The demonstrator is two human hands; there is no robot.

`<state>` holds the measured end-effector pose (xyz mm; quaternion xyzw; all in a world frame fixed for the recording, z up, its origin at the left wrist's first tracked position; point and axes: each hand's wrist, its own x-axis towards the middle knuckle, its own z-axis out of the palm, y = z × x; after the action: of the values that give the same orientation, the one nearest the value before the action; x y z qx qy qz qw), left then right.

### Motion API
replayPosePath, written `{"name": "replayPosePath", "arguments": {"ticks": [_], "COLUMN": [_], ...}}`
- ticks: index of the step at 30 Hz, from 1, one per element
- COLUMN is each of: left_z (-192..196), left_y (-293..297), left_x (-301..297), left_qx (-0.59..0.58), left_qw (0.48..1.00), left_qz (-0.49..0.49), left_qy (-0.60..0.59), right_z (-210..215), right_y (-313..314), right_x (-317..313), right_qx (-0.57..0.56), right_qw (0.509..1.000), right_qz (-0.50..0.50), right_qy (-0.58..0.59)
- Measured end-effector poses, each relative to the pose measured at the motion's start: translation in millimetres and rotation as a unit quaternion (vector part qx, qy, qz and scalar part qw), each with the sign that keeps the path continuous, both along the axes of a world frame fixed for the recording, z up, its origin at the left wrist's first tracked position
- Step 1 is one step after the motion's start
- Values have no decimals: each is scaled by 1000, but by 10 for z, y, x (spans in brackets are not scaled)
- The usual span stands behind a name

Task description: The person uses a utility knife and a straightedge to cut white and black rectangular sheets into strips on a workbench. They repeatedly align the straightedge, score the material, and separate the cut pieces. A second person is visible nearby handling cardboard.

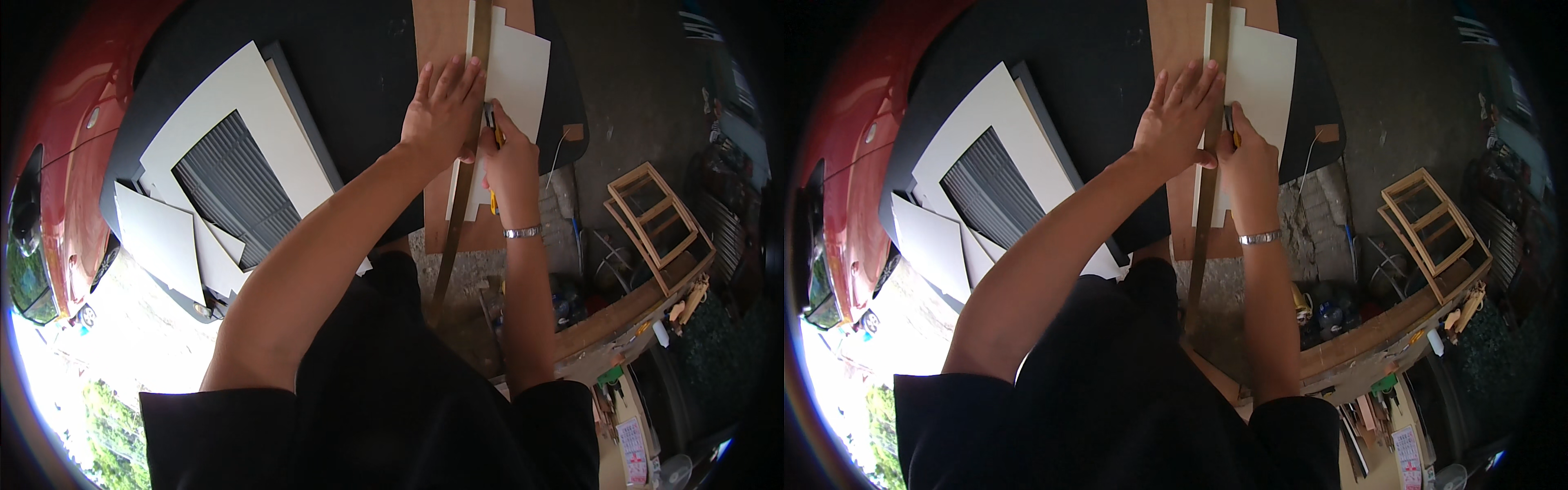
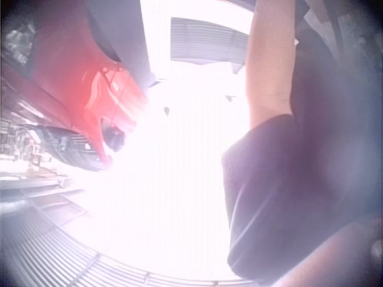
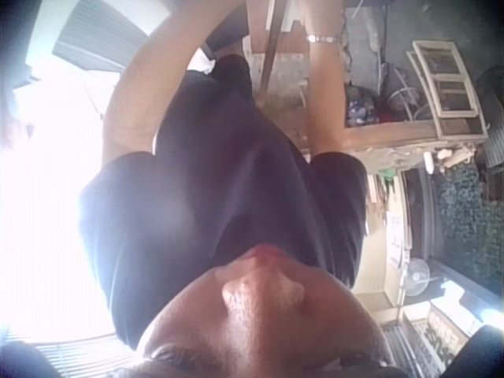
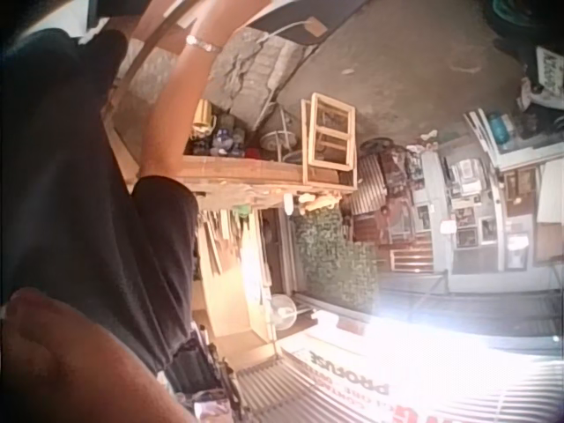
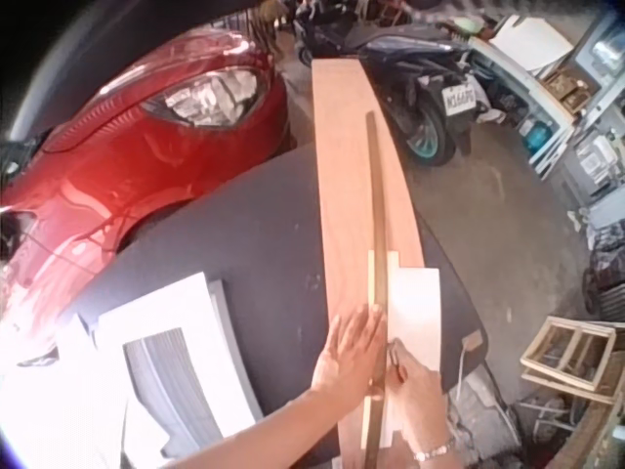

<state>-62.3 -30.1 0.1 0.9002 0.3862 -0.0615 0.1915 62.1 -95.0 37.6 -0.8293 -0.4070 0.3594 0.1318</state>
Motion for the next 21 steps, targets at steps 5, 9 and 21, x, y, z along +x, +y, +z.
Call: {"name": "replayPosePath", "arguments": {"ticks": [5,9,21], "left_z": [-7,5,27], "left_y": [-2,-2,-10], "left_x": [5,4,30], "left_qx": [9,15,9], "left_qw": [1000,1000,1000], "left_qz": [1,-5,0], "left_qy": [4,15,30], "right_z": [-57,-13,-52], "right_y": [-363,-617,-1299], "right_x": [-45,-126,-236], "right_qx": [28,18,79], "right_qw": [999,1000,993], "right_qz": [25,14,69], "right_qy": [-14,-7,-48]}}
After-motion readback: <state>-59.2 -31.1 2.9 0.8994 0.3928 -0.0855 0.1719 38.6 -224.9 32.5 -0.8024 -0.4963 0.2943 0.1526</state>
